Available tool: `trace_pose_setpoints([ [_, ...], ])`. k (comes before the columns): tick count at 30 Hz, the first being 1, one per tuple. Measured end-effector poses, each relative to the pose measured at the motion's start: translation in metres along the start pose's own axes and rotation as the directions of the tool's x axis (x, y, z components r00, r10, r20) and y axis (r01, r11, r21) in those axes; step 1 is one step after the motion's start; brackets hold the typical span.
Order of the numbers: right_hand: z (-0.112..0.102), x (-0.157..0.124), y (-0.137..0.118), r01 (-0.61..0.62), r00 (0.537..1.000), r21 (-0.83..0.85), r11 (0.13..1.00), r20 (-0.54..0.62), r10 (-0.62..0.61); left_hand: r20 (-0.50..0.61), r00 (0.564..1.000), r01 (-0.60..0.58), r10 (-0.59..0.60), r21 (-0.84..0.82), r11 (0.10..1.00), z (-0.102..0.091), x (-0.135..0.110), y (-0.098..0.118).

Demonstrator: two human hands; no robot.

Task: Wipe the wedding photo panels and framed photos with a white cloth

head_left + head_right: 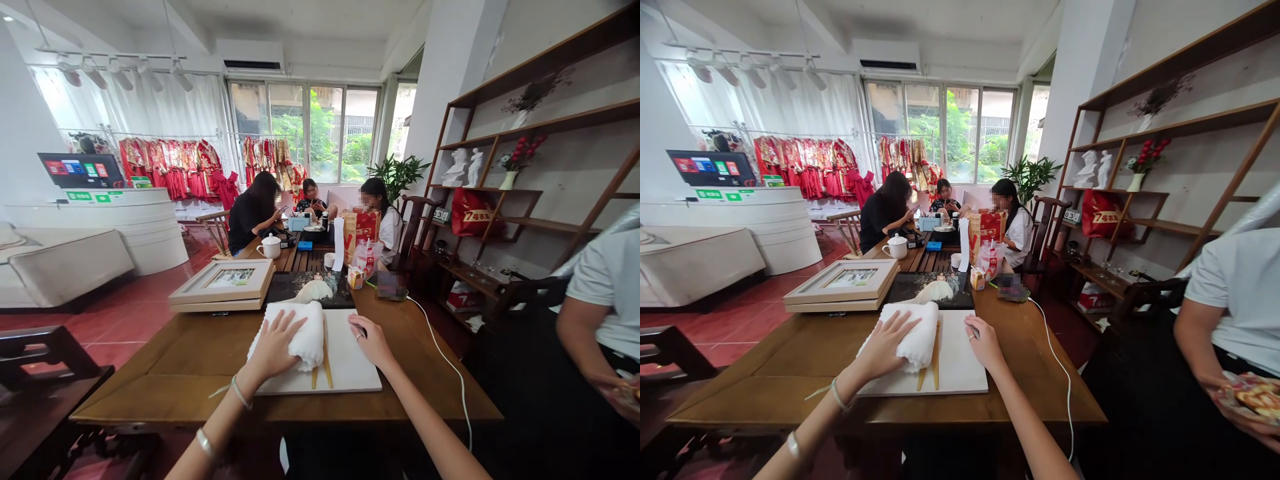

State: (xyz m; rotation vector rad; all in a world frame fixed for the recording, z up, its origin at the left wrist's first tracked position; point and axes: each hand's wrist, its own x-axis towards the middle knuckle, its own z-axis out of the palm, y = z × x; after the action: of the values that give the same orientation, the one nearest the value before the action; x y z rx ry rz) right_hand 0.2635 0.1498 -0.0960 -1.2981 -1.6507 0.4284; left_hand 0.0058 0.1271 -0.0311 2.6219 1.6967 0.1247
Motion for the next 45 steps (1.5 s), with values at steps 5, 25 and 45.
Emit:
trace_pose_setpoints([
  [5,0.0,0.0,0.0,0.002,1.0,-0.001,1.0,-0.001,-0.002,-0.02,0.999,-0.028,0.028,-0.006,1.0,0.003,0.021,-0.006],
  [25,0.0,0.0,0.0,0.025,0.999,-0.003,1.0,-0.024,-0.025,0.092,0.993,-0.069,0.075,-0.061,0.996,-0.01,-0.027,0.018],
  [45,0.0,0.0,0.001,0.023,0.999,-0.005,1.0,-0.024,-0.023,0.027,0.997,-0.075,0.078,-0.099,0.992,-0.001,-0.008,0.022],
])
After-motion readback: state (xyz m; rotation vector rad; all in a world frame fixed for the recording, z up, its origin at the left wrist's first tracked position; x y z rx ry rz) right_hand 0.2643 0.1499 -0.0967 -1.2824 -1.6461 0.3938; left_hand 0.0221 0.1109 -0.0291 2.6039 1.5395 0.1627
